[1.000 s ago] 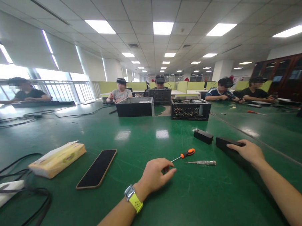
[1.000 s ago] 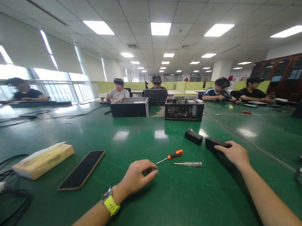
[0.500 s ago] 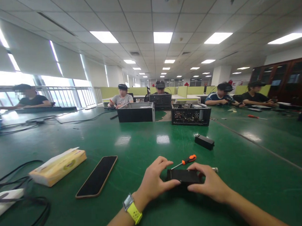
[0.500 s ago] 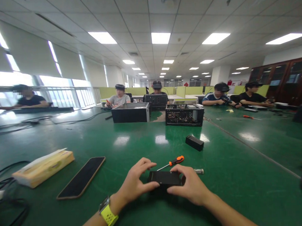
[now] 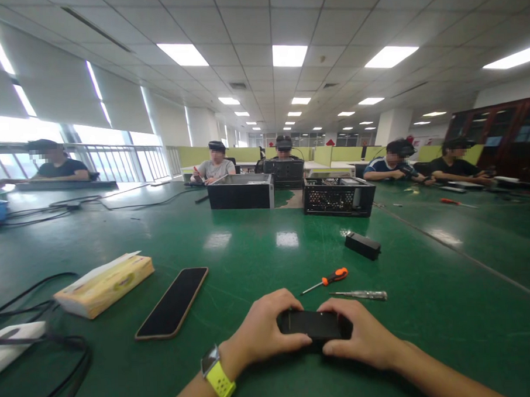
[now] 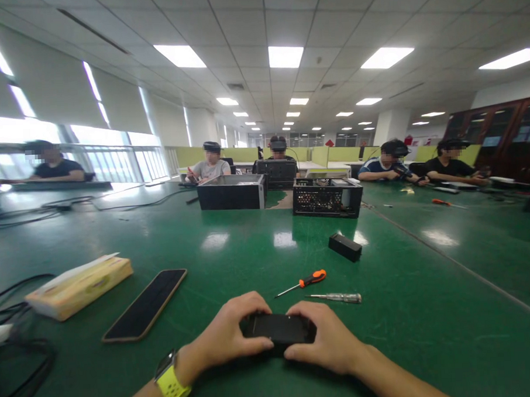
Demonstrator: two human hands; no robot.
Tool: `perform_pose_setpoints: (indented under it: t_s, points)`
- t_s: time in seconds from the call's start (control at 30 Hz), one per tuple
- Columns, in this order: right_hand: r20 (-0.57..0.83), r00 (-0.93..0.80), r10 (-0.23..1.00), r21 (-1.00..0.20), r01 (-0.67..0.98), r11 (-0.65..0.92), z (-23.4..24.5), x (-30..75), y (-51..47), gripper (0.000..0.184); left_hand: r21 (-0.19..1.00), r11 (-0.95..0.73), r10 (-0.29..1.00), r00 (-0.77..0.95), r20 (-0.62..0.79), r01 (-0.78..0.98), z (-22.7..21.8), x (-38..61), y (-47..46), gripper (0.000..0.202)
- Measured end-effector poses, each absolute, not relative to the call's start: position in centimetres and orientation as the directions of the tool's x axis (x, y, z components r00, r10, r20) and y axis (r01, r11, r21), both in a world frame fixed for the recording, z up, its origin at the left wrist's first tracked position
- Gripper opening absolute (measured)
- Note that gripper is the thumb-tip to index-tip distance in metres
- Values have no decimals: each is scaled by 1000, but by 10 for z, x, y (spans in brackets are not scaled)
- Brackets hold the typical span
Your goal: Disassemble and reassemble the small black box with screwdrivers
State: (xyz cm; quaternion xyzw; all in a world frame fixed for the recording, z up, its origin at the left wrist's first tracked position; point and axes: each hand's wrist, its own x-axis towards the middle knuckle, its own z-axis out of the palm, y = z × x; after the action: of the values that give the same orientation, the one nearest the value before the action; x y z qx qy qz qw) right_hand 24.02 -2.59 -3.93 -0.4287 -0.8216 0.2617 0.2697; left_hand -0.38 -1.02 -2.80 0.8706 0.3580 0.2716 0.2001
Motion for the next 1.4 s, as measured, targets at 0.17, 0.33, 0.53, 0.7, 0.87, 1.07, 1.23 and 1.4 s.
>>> perform_pose_setpoints:
  t_s: [0.17,0.33,0.53,0.7,0.87,1.07,1.23,1.4]
  points:
    - [251,-521,816,-674,511,534,-40,243,-25,45,539,-667,732,589,343,515,-27,-3,-12,34]
    - [264,-511,818,-666,517,538,-36,243,-28,40,544,-661,741,567,361,517,-28,3,-13,31]
    - [257,-504,825,-664,528,529,-32,243,-29,38,559,-649,749,560,352,516,-29,7,-11,32]
    - [241,-499,832,-660,544,517,-35,243,-27,40,556,-641,756,561,337,529,-28,5,-10,33]
    - [266,-488,831,-638,557,532,-38,242,-25,40,575,-633,763,544,349,519,-27,8,-8,30]
    - [417,-342,842,-574,619,536,-38,253,-8,28,624,-593,787,531,314,509,-27,9,-4,32]
    - [529,-218,820,-328,839,435,-49,281,26,31,621,-600,780,541,315,504,-30,7,-4,32]
    - [415,-257,873,-170,920,352,-72,285,52,45,595,-614,773,548,319,520,-34,3,-5,33]
